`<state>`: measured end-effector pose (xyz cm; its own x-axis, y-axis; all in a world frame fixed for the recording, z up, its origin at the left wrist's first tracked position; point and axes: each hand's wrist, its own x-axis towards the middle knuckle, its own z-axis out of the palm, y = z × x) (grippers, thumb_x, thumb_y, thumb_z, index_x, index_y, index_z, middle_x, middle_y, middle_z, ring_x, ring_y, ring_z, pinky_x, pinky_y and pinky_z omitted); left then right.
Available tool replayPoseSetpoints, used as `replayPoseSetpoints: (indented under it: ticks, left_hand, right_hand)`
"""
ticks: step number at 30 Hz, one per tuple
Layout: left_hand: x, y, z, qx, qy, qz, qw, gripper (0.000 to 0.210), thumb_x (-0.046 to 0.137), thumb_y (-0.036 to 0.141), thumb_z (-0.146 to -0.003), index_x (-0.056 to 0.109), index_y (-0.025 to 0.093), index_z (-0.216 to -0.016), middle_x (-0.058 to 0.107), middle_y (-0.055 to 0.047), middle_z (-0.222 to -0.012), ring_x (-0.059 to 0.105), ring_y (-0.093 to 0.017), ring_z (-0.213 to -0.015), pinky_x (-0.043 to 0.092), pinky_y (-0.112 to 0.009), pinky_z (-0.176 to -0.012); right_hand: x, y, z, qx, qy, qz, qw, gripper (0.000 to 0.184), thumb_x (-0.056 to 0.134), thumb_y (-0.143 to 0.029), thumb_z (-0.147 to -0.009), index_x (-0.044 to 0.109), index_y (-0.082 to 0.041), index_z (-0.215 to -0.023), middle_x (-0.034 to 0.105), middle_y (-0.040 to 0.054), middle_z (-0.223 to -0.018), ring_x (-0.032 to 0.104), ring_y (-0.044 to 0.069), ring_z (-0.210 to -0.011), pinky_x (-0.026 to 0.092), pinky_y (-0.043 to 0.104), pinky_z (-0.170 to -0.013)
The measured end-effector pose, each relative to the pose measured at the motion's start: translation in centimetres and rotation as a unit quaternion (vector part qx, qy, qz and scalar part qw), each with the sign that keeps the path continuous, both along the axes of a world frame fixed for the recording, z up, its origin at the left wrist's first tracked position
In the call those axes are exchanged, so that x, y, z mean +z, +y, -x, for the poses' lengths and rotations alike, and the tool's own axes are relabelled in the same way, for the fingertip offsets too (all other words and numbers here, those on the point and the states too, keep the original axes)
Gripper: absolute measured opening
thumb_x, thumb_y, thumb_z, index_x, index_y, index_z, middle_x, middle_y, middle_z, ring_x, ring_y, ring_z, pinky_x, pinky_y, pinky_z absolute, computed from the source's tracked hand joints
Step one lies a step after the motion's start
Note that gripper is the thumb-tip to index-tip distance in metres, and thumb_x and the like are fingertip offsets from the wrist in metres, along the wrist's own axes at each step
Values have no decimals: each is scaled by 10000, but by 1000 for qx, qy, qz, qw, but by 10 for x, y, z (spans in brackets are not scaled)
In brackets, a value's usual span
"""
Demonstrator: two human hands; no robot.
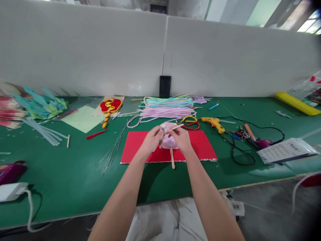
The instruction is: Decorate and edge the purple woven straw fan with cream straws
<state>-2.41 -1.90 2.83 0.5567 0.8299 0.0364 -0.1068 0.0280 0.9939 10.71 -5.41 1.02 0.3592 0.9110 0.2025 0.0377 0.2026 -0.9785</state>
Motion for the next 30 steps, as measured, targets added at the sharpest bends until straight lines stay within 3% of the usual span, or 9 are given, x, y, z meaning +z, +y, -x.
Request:
replayPoseSetpoints:
  ticks: [3,9,13,19,25,30]
  left_hand:
    - [-1,0,0,3,5,-17,1000,215,470,311,-842,404,189,-677,348,82,-533,334,-43,-359,300,-174,-366]
    - [-4,-3,1,35,30,-67,997,170,492,279,-839,460,186,-700,393,67,-545,355,-62,-429,284,-187,-425]
    - [-8,-1,-1,52,29,-67,996,188,478,303,-845,454,188,-698,442,55,-561,423,-79,-484,346,-197,-493]
    - [-8,2,-5,17,37,-39,998,157,474,318,-817,438,195,-725,524,39,-573,552,-130,-490,454,-258,-532]
    - [-10,2,-2,33,76,-84,993,111,503,255,-790,494,187,-703,497,55,-523,527,-115,-461,409,-221,-499]
    - [-12,4,0,52,97,-110,988,161,483,261,-802,534,179,-673,491,42,-529,496,-114,-494,383,-217,-518]
  right_hand:
    - [-5,2,-1,7,17,8,1000,210,667,-383,-662,630,-184,-716,645,9,-637,592,145,-563,496,290,-577]
    - [-11,3,-2,2,46,29,999,263,647,-433,-682,601,-177,-640,625,9,-575,594,139,-549,505,260,-517]
    - [-8,3,0,-14,50,32,998,267,665,-438,-667,602,-179,-652,630,13,-598,598,142,-554,504,254,-499]
    - [-5,1,1,-41,28,17,999,260,674,-432,-663,606,-181,-646,612,-4,-574,581,135,-537,495,257,-523]
    - [-5,2,1,-42,24,13,999,253,681,-409,-649,646,-174,-736,654,25,-706,602,151,-614,500,254,-510]
    - [-6,2,0,-33,20,12,999,224,682,-372,-649,645,-164,-723,647,28,-684,595,153,-605,500,258,-513]
